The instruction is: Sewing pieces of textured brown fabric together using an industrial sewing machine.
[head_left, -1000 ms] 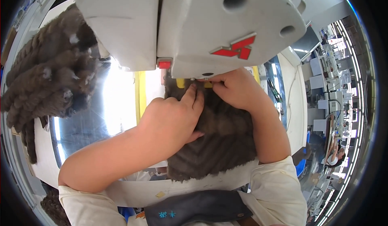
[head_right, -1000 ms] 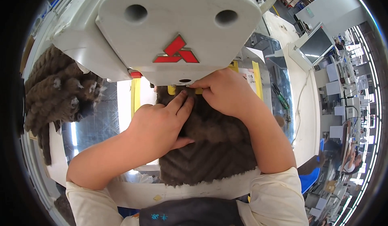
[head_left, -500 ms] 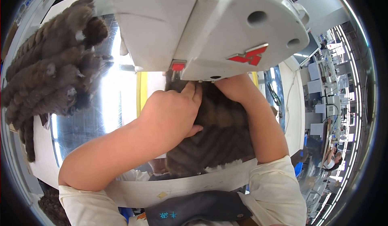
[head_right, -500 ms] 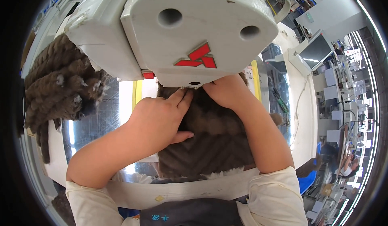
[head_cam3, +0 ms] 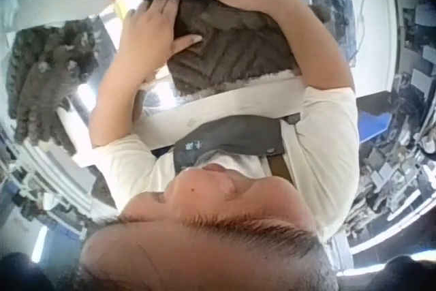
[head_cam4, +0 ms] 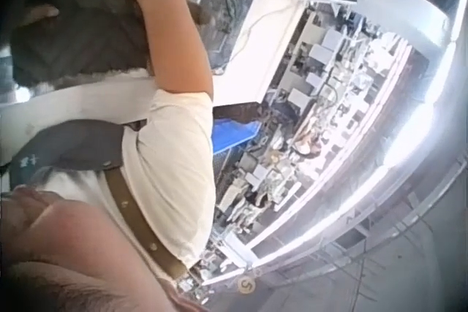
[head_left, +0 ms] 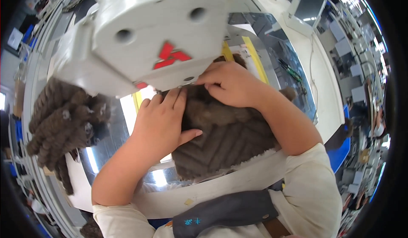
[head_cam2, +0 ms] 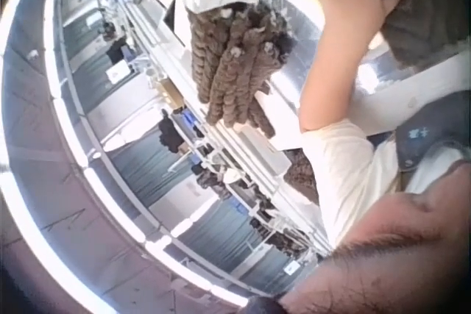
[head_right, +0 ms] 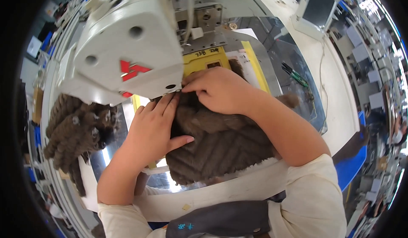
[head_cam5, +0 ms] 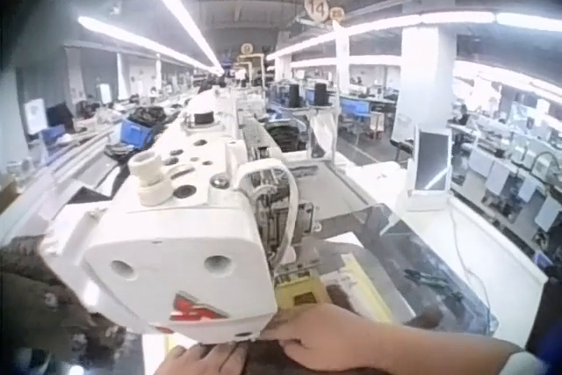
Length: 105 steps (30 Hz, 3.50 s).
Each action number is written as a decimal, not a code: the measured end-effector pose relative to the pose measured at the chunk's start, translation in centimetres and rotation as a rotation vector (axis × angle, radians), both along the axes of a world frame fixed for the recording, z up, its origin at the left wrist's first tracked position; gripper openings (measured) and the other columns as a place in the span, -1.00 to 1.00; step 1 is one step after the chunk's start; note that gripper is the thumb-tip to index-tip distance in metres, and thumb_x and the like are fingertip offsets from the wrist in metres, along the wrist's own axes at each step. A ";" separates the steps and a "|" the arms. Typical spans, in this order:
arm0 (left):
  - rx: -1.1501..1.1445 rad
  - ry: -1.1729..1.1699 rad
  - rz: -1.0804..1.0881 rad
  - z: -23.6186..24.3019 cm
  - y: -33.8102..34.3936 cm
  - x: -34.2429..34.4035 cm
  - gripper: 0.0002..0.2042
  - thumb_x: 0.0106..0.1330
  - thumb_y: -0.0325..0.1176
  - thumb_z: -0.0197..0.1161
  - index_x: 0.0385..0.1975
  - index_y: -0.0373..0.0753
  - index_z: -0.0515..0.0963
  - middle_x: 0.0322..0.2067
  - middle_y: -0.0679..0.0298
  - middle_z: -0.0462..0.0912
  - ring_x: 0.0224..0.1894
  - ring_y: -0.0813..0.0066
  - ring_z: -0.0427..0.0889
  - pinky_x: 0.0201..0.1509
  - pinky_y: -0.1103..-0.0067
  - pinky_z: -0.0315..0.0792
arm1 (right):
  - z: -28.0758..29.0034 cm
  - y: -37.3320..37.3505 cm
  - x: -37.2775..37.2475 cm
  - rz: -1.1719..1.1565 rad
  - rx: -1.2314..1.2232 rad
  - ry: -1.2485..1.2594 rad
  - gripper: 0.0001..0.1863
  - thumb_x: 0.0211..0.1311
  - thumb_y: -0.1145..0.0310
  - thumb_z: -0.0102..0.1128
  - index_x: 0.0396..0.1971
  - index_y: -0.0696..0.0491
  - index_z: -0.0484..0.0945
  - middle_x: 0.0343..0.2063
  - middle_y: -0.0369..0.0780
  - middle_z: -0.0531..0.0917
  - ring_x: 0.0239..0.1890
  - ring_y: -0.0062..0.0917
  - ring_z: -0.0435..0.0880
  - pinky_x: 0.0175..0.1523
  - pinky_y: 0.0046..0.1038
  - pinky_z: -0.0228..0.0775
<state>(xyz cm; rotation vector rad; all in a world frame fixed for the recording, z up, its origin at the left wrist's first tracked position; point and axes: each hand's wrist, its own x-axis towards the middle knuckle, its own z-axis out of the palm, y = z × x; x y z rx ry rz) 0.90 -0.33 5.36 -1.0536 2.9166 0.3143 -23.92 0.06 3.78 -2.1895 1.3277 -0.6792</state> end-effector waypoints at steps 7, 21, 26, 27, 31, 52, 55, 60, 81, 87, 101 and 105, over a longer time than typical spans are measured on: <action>-0.013 -0.021 0.010 0.5 -0.3 -1.0 0.04 0.00 0.17 0.55 0.40 -0.43 0.34 0.34 -0.08 0.47 0.31 -0.09 0.48 0.40 0.22 0.35 | -2.0 0.7 -0.1 0.082 -0.091 0.024 -0.62 0.20 0.52 0.08 -0.03 0.10 0.76 0.05 -0.16 0.74 0.05 -0.17 0.71 0.16 -0.21 0.56; -0.021 0.047 -0.048 0.0 -0.8 -1.1 -0.02 -0.02 0.17 0.56 0.30 -0.48 0.42 0.20 -0.08 0.57 0.12 -0.02 0.63 0.22 0.28 0.48 | -2.2 0.8 0.1 0.097 -0.126 0.114 -0.65 0.18 0.49 0.10 -0.09 0.12 0.76 0.03 -0.19 0.76 -0.01 -0.19 0.74 0.04 -0.21 0.61; 0.045 0.019 -0.028 0.5 -0.6 -0.8 0.01 -0.07 0.12 0.59 0.32 -0.47 0.40 0.27 -0.10 0.52 0.05 -0.05 0.67 0.14 0.28 0.53 | -1.4 1.3 0.6 0.090 -0.035 0.209 -0.66 0.20 0.48 0.09 -0.09 0.13 0.75 0.05 -0.19 0.75 0.00 -0.20 0.75 0.05 -0.22 0.62; 0.061 0.018 -0.026 0.6 -0.6 -0.8 0.01 -0.09 0.10 0.60 0.33 -0.46 0.39 0.30 -0.10 0.51 0.02 -0.06 0.68 0.11 0.28 0.54 | -1.2 1.4 0.7 0.100 -0.060 0.187 -0.66 0.20 0.48 0.09 -0.09 0.13 0.75 0.05 -0.19 0.75 0.00 -0.20 0.75 0.05 -0.22 0.62; 0.087 -0.014 -0.024 1.2 -0.5 -0.8 0.01 -0.11 0.06 0.61 0.34 -0.45 0.39 0.31 -0.07 0.50 0.00 -0.01 0.69 0.07 0.30 0.55 | -0.5 2.0 0.9 0.114 0.016 0.285 -0.65 0.23 0.45 0.09 -0.04 0.14 0.73 0.07 -0.19 0.74 0.00 -0.21 0.75 0.05 -0.22 0.62; 0.151 -0.111 -0.079 1.3 0.0 0.3 0.04 -0.17 0.02 0.64 0.38 -0.38 0.38 0.38 0.01 0.45 -0.05 0.02 0.70 0.01 0.32 0.58 | 0.6 4.4 2.8 0.175 -0.060 0.330 -0.54 0.30 0.00 0.33 -0.45 0.17 0.69 -0.34 -0.15 0.62 -0.32 -0.27 0.72 -0.23 -0.30 0.59; 0.157 -0.134 -0.070 1.5 -0.2 0.7 0.02 -0.16 0.02 0.64 0.36 -0.40 0.39 0.38 0.02 0.46 -0.05 0.06 0.71 -0.01 0.32 0.59 | 0.6 4.4 3.5 0.178 -0.105 0.353 -0.56 0.26 0.00 0.36 -0.39 0.16 0.69 -0.32 -0.17 0.60 -0.32 -0.32 0.72 -0.22 -0.33 0.59; 0.155 -0.158 -0.076 1.5 -0.2 1.0 -0.01 -0.12 0.01 0.62 0.34 -0.39 0.40 0.37 0.03 0.46 -0.06 0.10 0.73 -0.02 0.32 0.60 | 0.7 4.7 3.7 0.214 0.048 0.439 -0.42 0.17 0.03 0.43 -0.06 0.26 0.59 -0.06 -0.10 0.60 -0.18 -0.29 0.73 0.00 -0.33 0.56; -0.007 0.065 0.060 1.2 2.8 -0.3 -0.28 -0.02 -0.13 0.61 0.16 -0.26 0.46 0.16 0.10 0.58 0.08 -0.02 0.64 0.12 0.23 0.52 | 5.3 16.6 -4.9 -0.200 0.367 0.521 -0.67 0.16 0.36 0.35 -0.15 0.11 0.44 -0.31 -0.03 0.68 -0.21 0.02 0.68 -0.12 -0.05 0.51; -0.197 0.291 -0.069 3.3 10.6 -4.7 -0.55 -0.18 -0.37 0.54 -0.21 -0.17 0.56 -0.12 0.24 0.64 0.04 0.13 0.54 0.14 0.24 0.39 | 10.2 24.1 -7.9 -0.116 0.426 0.342 -0.62 0.18 0.28 0.39 -0.06 0.09 0.51 -0.33 -0.05 0.69 -0.18 -0.02 0.70 -0.14 -0.05 0.53; -0.204 0.852 0.321 6.8 19.4 6.8 -0.56 -0.05 -0.27 0.75 -0.31 -0.30 0.61 -0.30 0.11 0.73 -0.30 0.28 0.71 -0.18 0.50 0.58 | 7.8 26.2 -8.9 0.302 0.459 0.136 -0.53 0.27 0.11 0.40 0.09 0.03 0.58 -0.28 -0.18 0.72 -0.20 -0.21 0.73 -0.10 -0.16 0.53; -0.281 0.833 0.366 5.6 20.5 7.6 -0.56 -0.05 -0.26 0.75 -0.30 -0.30 0.62 -0.32 0.11 0.73 -0.32 0.28 0.71 -0.20 0.49 0.58 | 7.5 25.6 -7.6 0.338 0.407 0.109 -0.54 0.28 0.11 0.39 0.07 0.04 0.58 -0.25 -0.16 0.73 -0.18 -0.17 0.73 -0.09 -0.15 0.53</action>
